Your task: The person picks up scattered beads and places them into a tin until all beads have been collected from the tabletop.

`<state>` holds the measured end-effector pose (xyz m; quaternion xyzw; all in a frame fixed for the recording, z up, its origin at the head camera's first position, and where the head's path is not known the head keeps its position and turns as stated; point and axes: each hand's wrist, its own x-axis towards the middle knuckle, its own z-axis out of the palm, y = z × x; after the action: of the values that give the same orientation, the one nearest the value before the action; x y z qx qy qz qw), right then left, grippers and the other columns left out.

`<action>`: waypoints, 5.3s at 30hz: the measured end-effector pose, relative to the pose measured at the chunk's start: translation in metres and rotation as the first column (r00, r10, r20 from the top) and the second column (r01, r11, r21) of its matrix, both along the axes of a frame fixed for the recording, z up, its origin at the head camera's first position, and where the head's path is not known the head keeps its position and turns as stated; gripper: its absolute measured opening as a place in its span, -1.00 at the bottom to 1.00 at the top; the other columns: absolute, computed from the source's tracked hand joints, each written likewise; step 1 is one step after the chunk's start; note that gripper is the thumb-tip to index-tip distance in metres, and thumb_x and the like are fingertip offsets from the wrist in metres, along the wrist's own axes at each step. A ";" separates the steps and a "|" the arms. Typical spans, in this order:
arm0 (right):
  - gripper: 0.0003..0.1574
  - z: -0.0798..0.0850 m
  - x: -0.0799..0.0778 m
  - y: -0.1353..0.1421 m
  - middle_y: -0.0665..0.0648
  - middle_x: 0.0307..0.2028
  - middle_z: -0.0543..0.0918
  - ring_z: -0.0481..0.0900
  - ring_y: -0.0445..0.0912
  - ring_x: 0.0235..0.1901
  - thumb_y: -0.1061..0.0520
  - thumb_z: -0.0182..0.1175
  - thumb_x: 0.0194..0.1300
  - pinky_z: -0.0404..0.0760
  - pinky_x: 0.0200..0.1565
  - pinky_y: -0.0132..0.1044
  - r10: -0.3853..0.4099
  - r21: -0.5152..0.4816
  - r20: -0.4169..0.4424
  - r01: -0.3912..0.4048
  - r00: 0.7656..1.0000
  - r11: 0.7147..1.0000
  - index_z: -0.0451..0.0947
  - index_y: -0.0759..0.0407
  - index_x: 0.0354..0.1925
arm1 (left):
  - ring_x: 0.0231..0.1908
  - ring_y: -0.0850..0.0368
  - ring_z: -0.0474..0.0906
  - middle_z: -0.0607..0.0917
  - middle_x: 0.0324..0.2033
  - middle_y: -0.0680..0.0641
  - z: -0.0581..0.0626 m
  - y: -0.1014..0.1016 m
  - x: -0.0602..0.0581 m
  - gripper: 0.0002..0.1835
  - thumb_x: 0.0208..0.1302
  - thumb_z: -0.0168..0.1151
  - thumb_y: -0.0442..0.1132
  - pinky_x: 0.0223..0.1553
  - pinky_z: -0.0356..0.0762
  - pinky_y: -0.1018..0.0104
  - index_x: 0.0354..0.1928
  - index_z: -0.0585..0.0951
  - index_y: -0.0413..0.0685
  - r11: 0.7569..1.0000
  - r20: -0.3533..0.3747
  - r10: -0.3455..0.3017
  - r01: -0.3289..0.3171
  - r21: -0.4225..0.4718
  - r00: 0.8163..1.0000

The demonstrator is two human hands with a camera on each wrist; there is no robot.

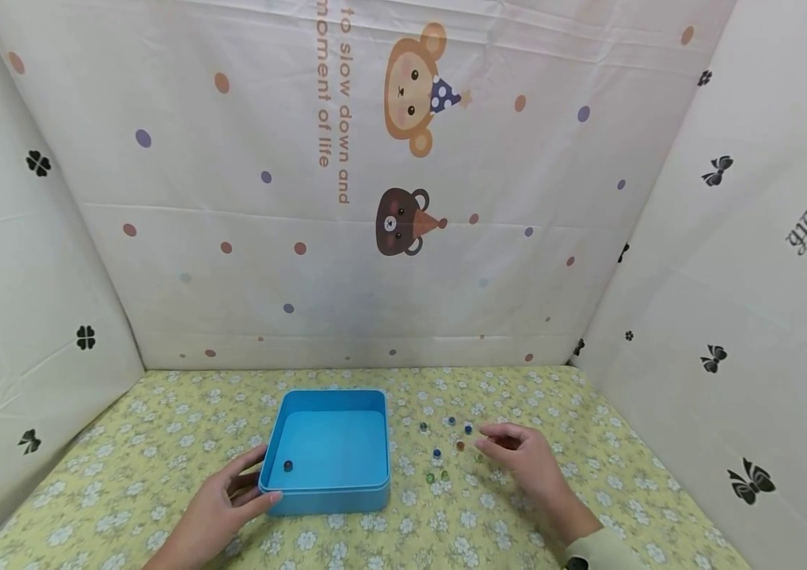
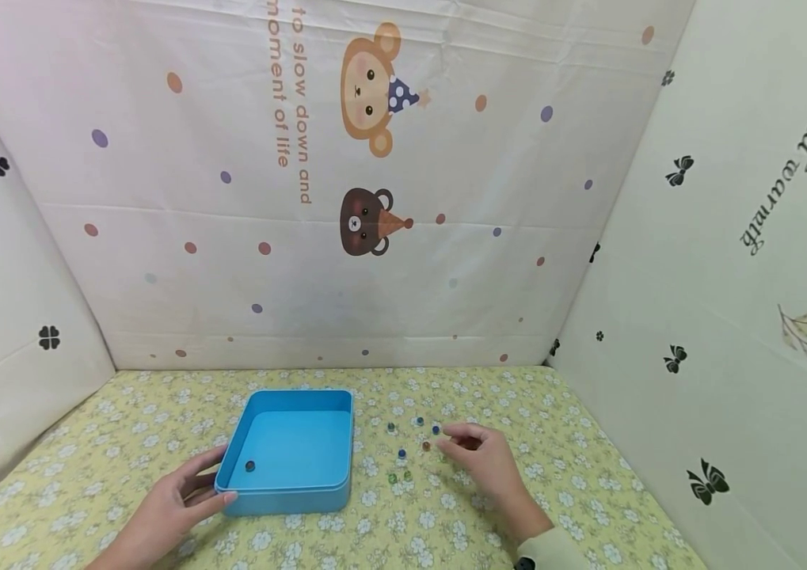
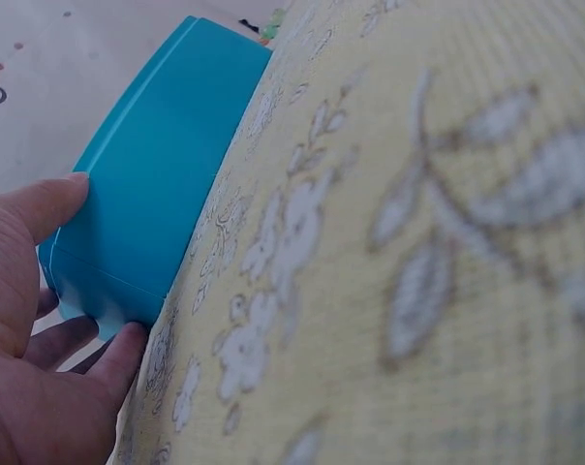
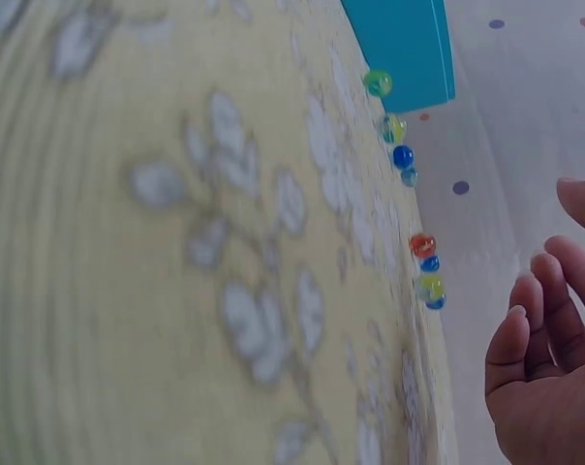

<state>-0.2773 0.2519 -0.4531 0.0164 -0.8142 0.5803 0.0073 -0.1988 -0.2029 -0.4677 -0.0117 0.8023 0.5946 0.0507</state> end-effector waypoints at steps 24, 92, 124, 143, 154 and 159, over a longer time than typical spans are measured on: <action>-0.60 -0.004 -0.011 0.009 0.09 -0.23 0.75 0.63 -0.12 -0.30 0.04 0.49 0.26 0.76 -0.39 -0.30 0.117 0.313 0.023 -0.118 0.993 0.942 0.76 0.24 -0.02 | 0.46 -0.44 0.28 0.20 0.56 -0.31 -0.002 -0.002 0.000 -0.12 0.31 0.43 -0.09 0.35 0.73 0.16 0.57 0.19 0.04 1.000 0.001 -0.004 0.004 0.009 1.000; -0.78 -0.004 -0.017 0.005 0.06 -0.26 0.77 0.66 -0.13 -0.40 0.14 0.55 0.15 0.77 -0.43 -0.31 0.080 0.384 0.063 -0.098 0.995 0.918 0.81 0.17 -0.20 | 0.45 -0.42 0.29 0.22 0.56 -0.28 -0.003 -0.003 -0.003 -0.09 0.28 0.46 -0.04 0.34 0.73 0.17 0.58 0.20 0.07 1.000 0.016 0.001 -0.001 0.008 1.000; -0.56 0.005 -0.001 0.003 0.18 0.01 0.76 0.70 -0.12 -0.18 -0.01 0.51 0.24 0.90 -0.21 -0.25 0.124 0.225 0.068 -0.136 0.990 0.965 0.76 0.23 -0.01 | 0.46 -0.43 0.29 0.18 0.56 -0.32 -0.002 -0.005 -0.001 -0.09 0.29 0.44 -0.03 0.35 0.73 0.17 0.59 0.19 0.05 1.000 0.008 -0.024 0.024 -0.009 1.000; -0.42 0.010 0.007 -0.024 0.21 0.03 0.74 0.71 -0.14 -0.11 -0.03 0.44 0.32 0.92 -0.07 -0.22 0.222 0.013 0.019 -0.223 0.975 0.975 0.67 0.37 0.12 | 0.44 -0.42 0.32 0.21 0.56 -0.31 -0.003 -0.003 0.000 -0.13 0.31 0.43 -0.07 0.34 0.73 0.18 0.57 0.23 0.04 1.000 -0.012 -0.019 0.019 0.006 1.000; -0.41 0.013 0.007 -0.041 0.26 0.06 0.73 0.72 -0.12 -0.12 -0.04 0.44 0.32 0.92 -0.06 -0.15 0.245 0.001 -0.014 -0.245 0.969 0.970 0.67 0.34 0.13 | 0.43 -0.41 0.34 0.22 0.55 -0.32 -0.001 -0.003 0.001 -0.14 0.31 0.43 -0.09 0.32 0.75 0.19 0.57 0.23 0.03 1.000 -0.006 -0.007 0.007 0.000 1.000; -0.41 0.015 0.008 -0.047 0.31 0.09 0.70 0.72 -0.15 -0.12 -0.01 0.43 0.33 0.92 -0.02 -0.11 0.273 -0.019 -0.033 -0.274 0.961 0.962 0.65 0.37 0.15 | 0.43 -0.42 0.34 0.22 0.55 -0.33 -0.002 -0.003 0.000 -0.13 0.31 0.43 -0.08 0.31 0.75 0.19 0.57 0.23 0.03 1.000 -0.003 -0.007 0.007 -0.003 1.000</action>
<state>-0.2692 0.2048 -0.4383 0.1373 -0.7970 0.5851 -0.0603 -0.1985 -0.2063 -0.4701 -0.0080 0.8033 0.5932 0.0518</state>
